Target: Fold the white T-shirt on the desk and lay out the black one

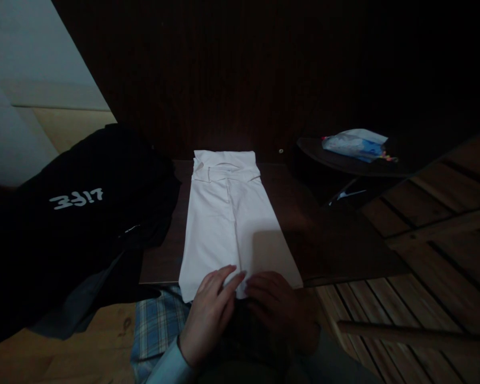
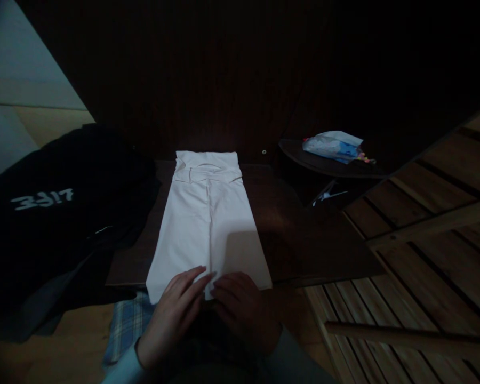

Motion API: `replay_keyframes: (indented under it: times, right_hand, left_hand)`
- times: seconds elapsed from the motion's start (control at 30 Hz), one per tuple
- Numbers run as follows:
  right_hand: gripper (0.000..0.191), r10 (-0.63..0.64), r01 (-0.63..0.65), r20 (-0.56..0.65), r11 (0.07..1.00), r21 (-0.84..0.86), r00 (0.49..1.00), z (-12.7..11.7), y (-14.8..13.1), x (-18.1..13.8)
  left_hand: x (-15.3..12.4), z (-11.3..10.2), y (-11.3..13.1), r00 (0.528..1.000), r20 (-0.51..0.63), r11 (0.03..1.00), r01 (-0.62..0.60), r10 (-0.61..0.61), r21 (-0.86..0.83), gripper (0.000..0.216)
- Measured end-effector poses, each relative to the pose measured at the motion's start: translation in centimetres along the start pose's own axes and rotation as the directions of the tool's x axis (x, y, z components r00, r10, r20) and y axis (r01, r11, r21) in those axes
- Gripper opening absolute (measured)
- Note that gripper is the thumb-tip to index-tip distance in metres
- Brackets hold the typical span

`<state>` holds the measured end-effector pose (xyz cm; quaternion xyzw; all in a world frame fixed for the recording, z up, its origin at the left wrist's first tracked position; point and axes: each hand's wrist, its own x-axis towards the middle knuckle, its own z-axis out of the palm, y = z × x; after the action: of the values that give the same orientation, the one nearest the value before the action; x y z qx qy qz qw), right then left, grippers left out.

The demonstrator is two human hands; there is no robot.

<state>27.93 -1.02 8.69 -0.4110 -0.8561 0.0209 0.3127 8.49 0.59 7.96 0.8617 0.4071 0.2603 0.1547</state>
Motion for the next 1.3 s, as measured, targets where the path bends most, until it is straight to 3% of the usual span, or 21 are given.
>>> replay_keyframes:
  times: [0.2, 0.4, 0.47, 0.6, 0.67, 0.77, 0.87, 0.93, 1.03, 1.1, 1.17, 1.3]
  right_hand:
    - [0.031, 0.193, -0.192, -0.012, 0.966, -0.175, 0.981, -2.5, 3.9, -4.6]
    - [0.021, 0.262, -0.262, 0.000, 0.964, -0.038, 0.965, -3.4, 5.4, -6.3]
    - [0.020, 0.345, -0.345, 0.003, 0.938, 0.039, 0.938, -3.3, 5.3, -6.2]
    - [0.025, 0.550, -0.547, 0.005, 0.829, 0.117, 0.835, -3.2, 4.8, -6.1]
    - [0.027, 0.572, -0.568, -0.002, 0.815, 0.111, 0.820, -3.1, 4.5, -6.2]
    - [0.028, 0.493, -0.493, 0.002, 0.868, 0.059, 0.870, -3.2, 4.3, -6.2]
    - [0.021, 0.358, -0.358, -0.014, 0.934, 0.016, 0.933, -4.3, 4.4, -5.2]
    - [0.015, 0.292, -0.291, -0.028, 0.956, 0.027, 0.956, -5.5, 4.5, -3.4]
    - [0.015, 0.229, -0.229, 0.005, 0.971, 0.074, 0.973, -7.1, 5.0, 0.9]
    - [0.017, 0.185, -0.192, 0.078, 0.976, 0.105, 0.980, -7.1, 5.7, 4.4]
    - [0.021, 0.120, -0.146, 0.175, 0.979, 0.144, 0.977, -5.9, 6.7, 7.9]
    - [0.029, -0.011, -0.025, 0.275, 0.991, 0.129, 0.961, -1.2, 9.1, 13.0]
  left_hand:
    - [0.2, 0.8, -0.3, 0.994, -0.096, 0.999, -0.040, 0.043, 0.032, 0.029]
    - [0.3, 0.9, 0.0, 0.985, -0.173, 0.999, -0.016, 0.009, -0.038, 0.022]
    - [0.5, 0.6, 0.2, 0.985, -0.167, 0.996, 0.018, -0.032, -0.084, 0.021]
    - [0.7, 0.4, 0.5, 0.987, -0.110, 0.980, 0.096, -0.116, -0.174, 0.019]
    - [0.7, 0.6, 0.4, 0.988, -0.062, 0.971, 0.127, -0.143, -0.203, 0.017]
    - [0.6, 0.7, 0.4, 0.986, -0.004, 0.961, 0.164, -0.169, -0.225, 0.013]
    - [0.7, -0.6, 0.8, 0.985, 0.000, 0.957, 0.165, -0.170, -0.240, 0.013]
    - [1.4, -2.6, 1.5, 0.996, 0.016, 0.973, 0.090, -0.089, -0.213, 0.015]
    - [3.6, -5.7, 2.8, 0.982, 0.129, 0.990, -0.132, 0.138, -0.057, 0.021]
    - [5.9, -6.4, 3.1, 0.968, 0.164, 0.978, -0.202, 0.191, 0.055, 0.031]
    - [8.2, -5.4, 2.4, 0.978, 0.137, 0.971, -0.180, 0.160, 0.155, 0.040]
    - [10.5, -0.9, -0.1, 0.995, 0.080, 0.948, 0.034, -0.062, 0.318, 0.061]
